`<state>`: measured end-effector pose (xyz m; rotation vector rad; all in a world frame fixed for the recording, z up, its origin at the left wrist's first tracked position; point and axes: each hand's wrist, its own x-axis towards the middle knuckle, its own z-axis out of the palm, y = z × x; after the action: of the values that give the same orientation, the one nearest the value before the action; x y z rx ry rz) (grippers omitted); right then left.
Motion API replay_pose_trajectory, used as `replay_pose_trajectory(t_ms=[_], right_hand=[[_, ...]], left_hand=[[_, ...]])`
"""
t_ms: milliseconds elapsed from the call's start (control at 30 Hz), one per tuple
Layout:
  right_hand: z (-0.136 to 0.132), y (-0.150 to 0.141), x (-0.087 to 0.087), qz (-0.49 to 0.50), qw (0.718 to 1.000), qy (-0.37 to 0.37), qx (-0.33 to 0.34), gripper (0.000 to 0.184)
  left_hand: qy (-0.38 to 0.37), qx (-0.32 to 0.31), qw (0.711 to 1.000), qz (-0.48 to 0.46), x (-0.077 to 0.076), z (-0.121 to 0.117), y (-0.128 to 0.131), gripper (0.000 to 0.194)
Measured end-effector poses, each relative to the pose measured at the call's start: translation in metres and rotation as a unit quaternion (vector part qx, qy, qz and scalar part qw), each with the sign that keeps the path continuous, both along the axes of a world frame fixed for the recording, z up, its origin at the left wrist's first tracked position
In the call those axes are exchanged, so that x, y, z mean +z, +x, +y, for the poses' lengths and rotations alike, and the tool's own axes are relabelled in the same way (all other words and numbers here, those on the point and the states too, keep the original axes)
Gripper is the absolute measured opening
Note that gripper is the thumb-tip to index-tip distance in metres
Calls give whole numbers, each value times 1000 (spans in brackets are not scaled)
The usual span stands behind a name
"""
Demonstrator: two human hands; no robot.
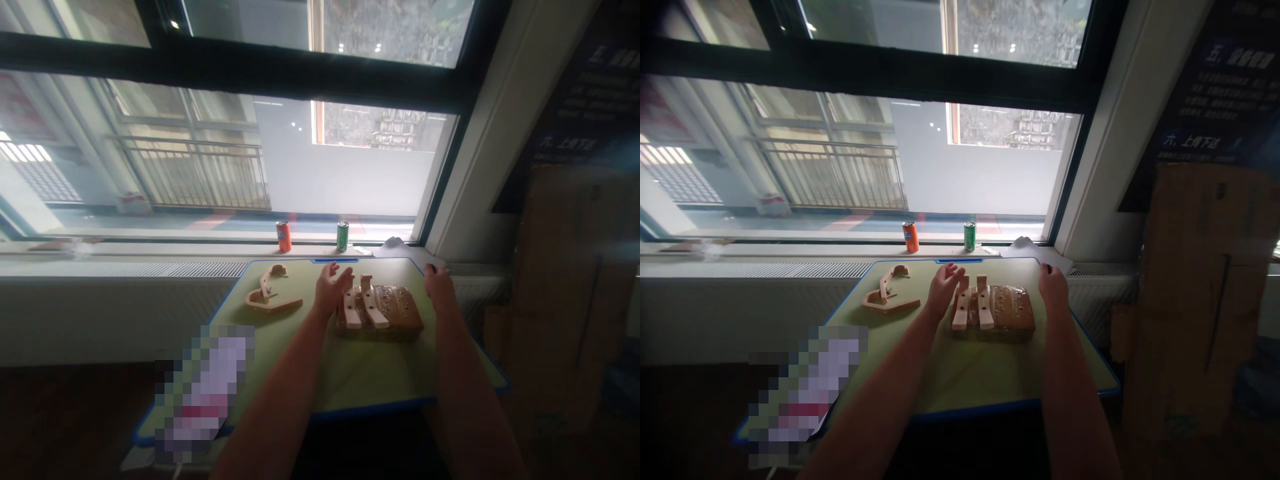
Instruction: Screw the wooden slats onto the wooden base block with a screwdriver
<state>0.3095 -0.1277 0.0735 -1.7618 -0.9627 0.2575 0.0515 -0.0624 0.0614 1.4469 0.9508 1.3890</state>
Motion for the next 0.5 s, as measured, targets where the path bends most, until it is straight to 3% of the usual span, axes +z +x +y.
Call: replay_pose_trajectory(t_ms=[67,133,267,500], right_hand=[[3,9,-10,-31,997,-69,-13,42],[7,4,-19,-59,991,-123,11,41],[17,-20,-30,-125,977,-152,79,43],[23,-40,-36,-199,959,-133,152,46]], left_hand=[[-53,-103,993,12,-8,3,5,61],[-71,-171,982,35,-16,6,8,56],[-67,-177,980,53,-20,14,0,44],[-140,-231,960,74,-6,13,-34,47]])
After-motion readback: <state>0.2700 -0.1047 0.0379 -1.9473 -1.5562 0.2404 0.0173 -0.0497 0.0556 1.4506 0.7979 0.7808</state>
